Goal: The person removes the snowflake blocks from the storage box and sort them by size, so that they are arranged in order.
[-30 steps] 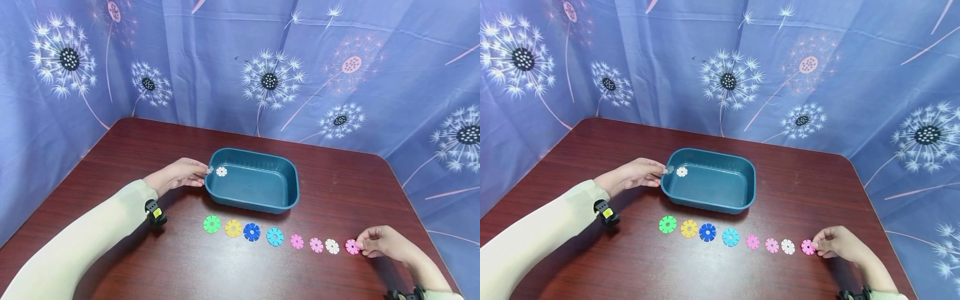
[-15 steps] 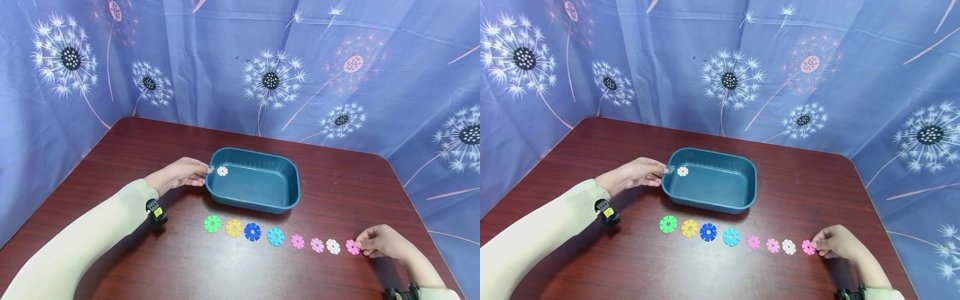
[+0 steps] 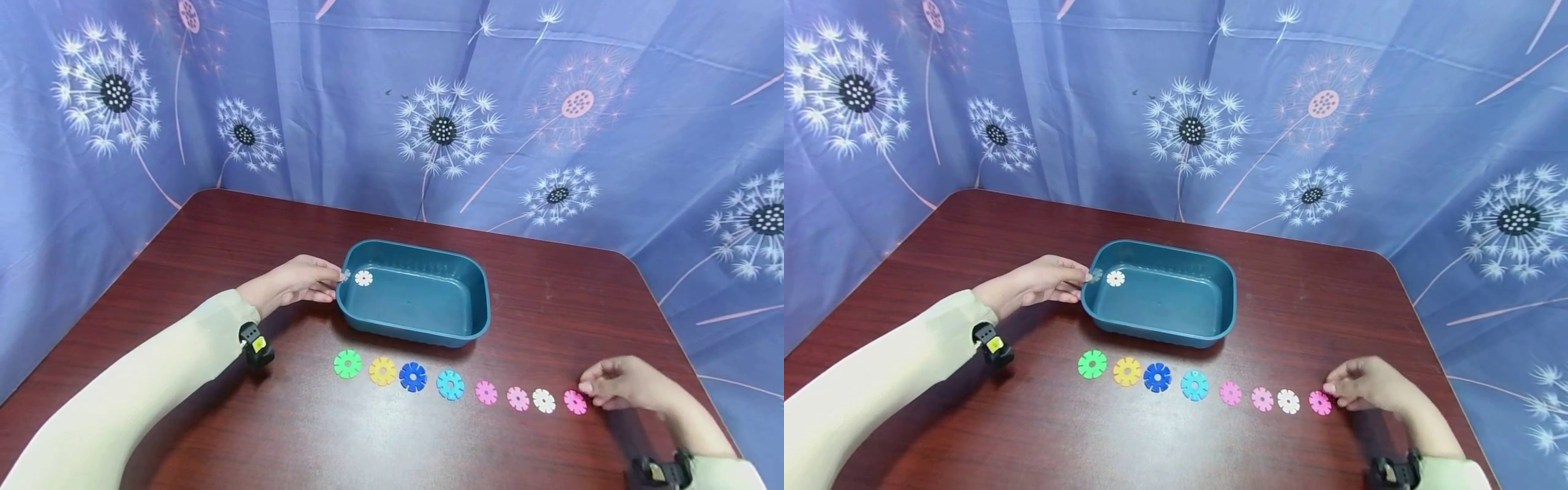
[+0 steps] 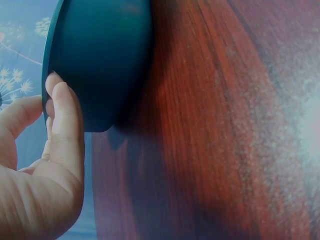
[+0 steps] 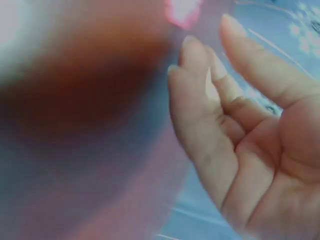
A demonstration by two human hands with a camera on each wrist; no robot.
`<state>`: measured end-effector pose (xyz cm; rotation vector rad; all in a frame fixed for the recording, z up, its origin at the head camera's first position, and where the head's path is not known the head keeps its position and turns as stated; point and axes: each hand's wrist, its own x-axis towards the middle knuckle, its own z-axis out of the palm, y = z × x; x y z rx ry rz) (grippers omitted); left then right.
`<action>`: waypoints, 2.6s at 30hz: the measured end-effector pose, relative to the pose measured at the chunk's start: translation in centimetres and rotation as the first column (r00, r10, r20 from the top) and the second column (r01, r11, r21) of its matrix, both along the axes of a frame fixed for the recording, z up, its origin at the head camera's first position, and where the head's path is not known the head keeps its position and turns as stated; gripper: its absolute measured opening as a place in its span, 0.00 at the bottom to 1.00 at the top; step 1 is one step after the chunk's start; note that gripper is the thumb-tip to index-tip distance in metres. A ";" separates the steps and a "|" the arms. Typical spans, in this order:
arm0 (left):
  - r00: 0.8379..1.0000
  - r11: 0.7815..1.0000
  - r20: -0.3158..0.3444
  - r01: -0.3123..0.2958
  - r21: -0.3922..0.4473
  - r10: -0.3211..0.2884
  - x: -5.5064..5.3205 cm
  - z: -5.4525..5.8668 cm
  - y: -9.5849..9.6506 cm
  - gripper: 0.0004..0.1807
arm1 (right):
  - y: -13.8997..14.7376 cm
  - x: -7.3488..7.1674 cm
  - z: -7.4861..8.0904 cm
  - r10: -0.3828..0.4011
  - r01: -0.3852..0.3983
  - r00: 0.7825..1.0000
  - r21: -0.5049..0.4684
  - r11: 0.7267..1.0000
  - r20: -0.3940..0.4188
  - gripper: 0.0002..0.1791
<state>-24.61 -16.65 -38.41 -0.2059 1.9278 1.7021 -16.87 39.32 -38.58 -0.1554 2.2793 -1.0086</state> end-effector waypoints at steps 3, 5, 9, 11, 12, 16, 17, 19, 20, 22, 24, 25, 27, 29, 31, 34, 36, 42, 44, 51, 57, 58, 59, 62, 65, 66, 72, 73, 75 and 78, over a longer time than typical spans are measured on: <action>1.000 1.000 0.005 0.003 0.003 -0.003 0.0 0.0 0.0 0.23 | -1.0 -1.7 2.6 0.010 -0.008 0.993 0.020 1.000 -0.115 0.23; 1.000 1.000 0.010 0.004 0.001 -0.004 -0.1 0.1 0.0 0.24 | -2.7 -3.1 4.6 0.028 -0.011 0.972 0.072 0.997 -0.235 0.23; 1.000 1.000 0.012 0.003 -0.001 -0.003 0.0 0.1 -0.1 0.24 | -7.9 -6.1 8.0 0.101 -0.033 0.896 0.161 0.986 -0.433 0.24; 1.000 1.000 0.012 0.000 0.001 0.000 0.0 0.2 -0.1 0.24 | -11.0 -7.5 8.9 0.149 -0.077 0.867 0.168 0.983 -0.475 0.23; 1.000 1.000 0.012 -0.001 0.003 0.001 0.0 0.2 -0.1 0.24 | -12.6 -8.2 9.2 0.167 -0.101 0.860 0.161 0.982 -0.482 0.23; 1.000 1.000 0.014 -0.004 0.005 0.003 0.0 0.2 0.0 0.24 | -18.2 -10.8 9.3 0.272 -0.241 0.854 0.125 0.962 -0.443 0.23; 1.000 1.000 0.015 -0.003 0.004 0.003 0.1 0.2 0.0 0.24 | -19.4 -11.5 9.1 0.298 -0.278 0.857 0.111 0.954 -0.420 0.23; 1.000 1.000 0.016 -0.003 -0.001 0.003 0.1 0.2 0.0 0.24 | -21.6 -12.6 8.8 0.361 -0.351 0.852 0.099 0.931 -0.380 0.25; 1.000 1.000 0.015 -0.003 -0.005 0.003 0.0 0.3 0.1 0.24 | -22.5 -13.0 8.6 0.394 -0.384 0.846 0.101 0.918 -0.358 0.26; 1.000 1.000 0.016 -0.004 -0.009 0.004 0.0 0.2 0.1 0.24 | -24.3 -13.8 8.1 0.451 -0.440 0.834 0.109 0.891 -0.319 0.27; 1.000 1.000 0.018 -0.004 -0.011 0.004 0.0 0.3 0.1 0.24 | -26.0 -14.4 7.5 0.504 -0.489 0.811 0.128 0.863 -0.296 0.28; 1.000 1.000 0.019 -0.003 -0.012 0.003 0.0 0.3 0.1 0.24 | -26.7 -14.7 7.1 0.522 -0.504 0.805 0.137 0.853 -0.284 0.28; 1.000 1.000 0.022 0.000 -0.011 0.000 0.0 0.3 0.2 0.24 | -28.1 -15.0 6.5 0.557 -0.535 0.783 0.159 0.830 -0.277 0.29; 1.000 1.000 0.022 0.003 -0.012 -0.003 0.0 0.4 0.2 0.24 | -29.4 -15.1 5.7 0.581 -0.551 0.766 0.184 0.814 -0.274 0.30; 1.000 1.000 0.020 0.003 -0.016 -0.002 0.0 0.5 0.2 0.24 | -30.5 -15.0 5.0 0.600 -0.559 0.753 0.217 0.800 -0.269 0.31; 1.000 1.000 0.022 0.001 -0.016 0.000 0.1 0.5 0.2 0.23 | -31.8 -14.9 3.7 0.616 -0.561 0.746 0.261 0.786 -0.252 0.32; 1.000 1.000 0.022 0.002 -0.014 -0.002 0.1 0.6 0.2 0.23 | -32.4 -14.8 2.8 0.620 -0.559 0.745 0.277 0.781 -0.245 0.32; 1.000 1.000 0.021 0.005 -0.003 -0.005 0.2 0.7 0.2 0.22 | -33.4 -14.8 1.0 0.599 -0.540 0.749 0.262 0.800 -0.283 0.30; 1.000 1.000 0.026 0.003 -0.003 -0.003 0.2 0.7 0.2 0.22 | -33.7 -14.9 0.7 0.597 -0.538 0.742 0.261 0.802 -0.305 0.29; 0.999 1.000 0.036 0.004 -0.005 -0.004 0.2 0.7 0.2 0.21 | -34.4 -14.6 -0.2 0.581 -0.520 0.723 0.259 0.814 -0.375 0.25; 0.999 1.000 0.035 0.004 -0.008 -0.004 0.2 0.8 0.3 0.22 | -34.6 -14.5 -0.6 0.555 -0.493 0.740 0.256 0.832 -0.380 0.17; 0.999 1.000 0.034 0.003 -0.009 -0.003 0.2 0.8 0.3 0.22 | -34.5 -14.5 -0.5 0.547 -0.488 0.747 0.247 0.837 -0.377 0.15; 0.999 1.000 0.033 0.002 -0.010 -0.002 0.2 0.8 0.3 0.21 | -34.4 -14.5 -0.4 0.540 -0.486 0.754 0.236 0.842 -0.374 0.12; 1.000 1.000 0.028 0.000 -0.011 0.000 0.2 0.7 0.3 0.21 | -33.7 -14.6 0.5 0.515 -0.476 0.773 0.198 0.857 -0.370 0.07; 1.000 1.000 0.024 0.000 -0.005 0.000 0.2 0.5 0.1 0.20 | -32.5 -14.7 2.2 0.487 -0.460 0.787 0.167 0.872 -0.379 0.05; 1.000 1.000 0.022 0.001 -0.003 -0.001 0.2 0.5 0.1 0.20 | -32.0 -14.7 2.9 0.473 -0.449 0.792 0.158 0.880 -0.386 0.05; 1.000 1.000 0.013 -0.002 0.002 0.002 0.1 0.3 0.0 0.19 | -28.2 -13.4 7.2 0.321 -0.322 0.861 0.067 0.944 -0.395 0.07; 1.000 1.000 0.013 -0.002 0.001 0.002 0.1 0.4 0.0 0.19 | -27.3 -13.0 7.8 0.294 -0.297 0.872 0.054 0.953 -0.391 0.07; 1.000 1.000 0.012 -0.001 -0.001 0.001 0.1 0.4 0.0 0.19 | -25.4 -12.1 8.6 0.239 -0.251 0.892 0.020 0.968 -0.384 0.08; 1.000 1.000 0.008 0.000 -0.002 0.000 0.1 0.5 0.1 0.20 | -22.2 -10.4 9.3 0.185 -0.192 0.906 0.018 0.981 -0.380 0.08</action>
